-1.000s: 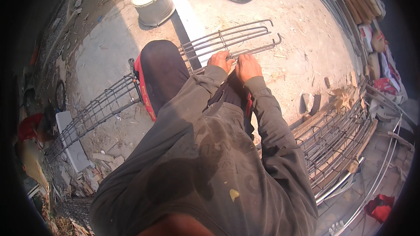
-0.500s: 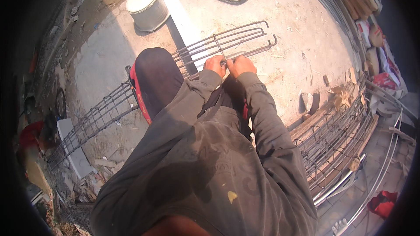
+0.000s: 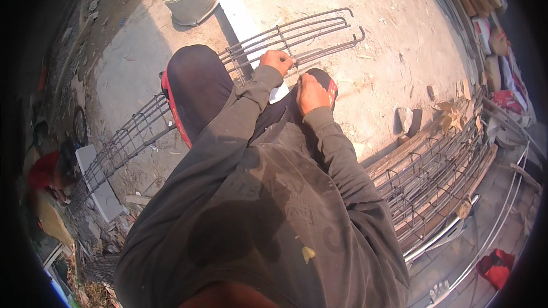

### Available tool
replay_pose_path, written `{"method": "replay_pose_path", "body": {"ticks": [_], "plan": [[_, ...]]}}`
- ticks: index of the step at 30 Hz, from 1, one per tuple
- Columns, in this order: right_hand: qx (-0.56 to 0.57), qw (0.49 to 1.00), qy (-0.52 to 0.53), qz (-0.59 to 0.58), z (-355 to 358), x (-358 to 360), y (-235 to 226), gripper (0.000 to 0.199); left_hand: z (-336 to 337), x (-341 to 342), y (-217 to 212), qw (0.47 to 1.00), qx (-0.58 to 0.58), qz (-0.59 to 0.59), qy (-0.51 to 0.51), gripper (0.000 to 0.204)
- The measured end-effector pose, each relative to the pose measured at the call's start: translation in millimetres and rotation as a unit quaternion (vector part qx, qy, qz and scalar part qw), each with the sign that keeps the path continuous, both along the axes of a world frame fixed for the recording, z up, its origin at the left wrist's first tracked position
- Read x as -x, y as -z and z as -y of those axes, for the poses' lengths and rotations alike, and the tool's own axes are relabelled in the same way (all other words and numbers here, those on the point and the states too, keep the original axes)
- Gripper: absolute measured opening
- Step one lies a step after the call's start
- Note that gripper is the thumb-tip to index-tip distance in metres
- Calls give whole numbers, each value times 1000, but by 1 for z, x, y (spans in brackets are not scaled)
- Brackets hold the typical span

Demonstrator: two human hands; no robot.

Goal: The person sits on the ground and assembles a rebar cage by tying metal rods together with wire. They use pliers to twist and secure the wire at the intersections of the rods.

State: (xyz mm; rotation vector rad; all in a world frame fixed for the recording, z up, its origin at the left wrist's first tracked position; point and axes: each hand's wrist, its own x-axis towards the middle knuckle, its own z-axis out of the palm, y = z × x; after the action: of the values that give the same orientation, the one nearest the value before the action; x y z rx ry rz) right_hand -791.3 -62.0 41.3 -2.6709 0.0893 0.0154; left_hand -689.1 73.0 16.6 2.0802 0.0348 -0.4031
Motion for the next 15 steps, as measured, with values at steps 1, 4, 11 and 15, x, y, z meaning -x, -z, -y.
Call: {"method": "replay_pose_path", "body": {"ticks": [1,4,11,15], "plan": [[22,1000,-16,-10,-6,-5,-9,19,0,-2,0,1000,-2,-11,-3,22],[65,996,-59,-9,-12,-28,-21,19,1,-5,6,1000,4,-4,-4,23],[105,990,42,-80,38,-61,4,21,9,-5,-2,1000,-8,15,4,22],[17,974,-193,-114,41,-86,-19,25,-1,-8,6,1000,1,21,-17,24]]}}
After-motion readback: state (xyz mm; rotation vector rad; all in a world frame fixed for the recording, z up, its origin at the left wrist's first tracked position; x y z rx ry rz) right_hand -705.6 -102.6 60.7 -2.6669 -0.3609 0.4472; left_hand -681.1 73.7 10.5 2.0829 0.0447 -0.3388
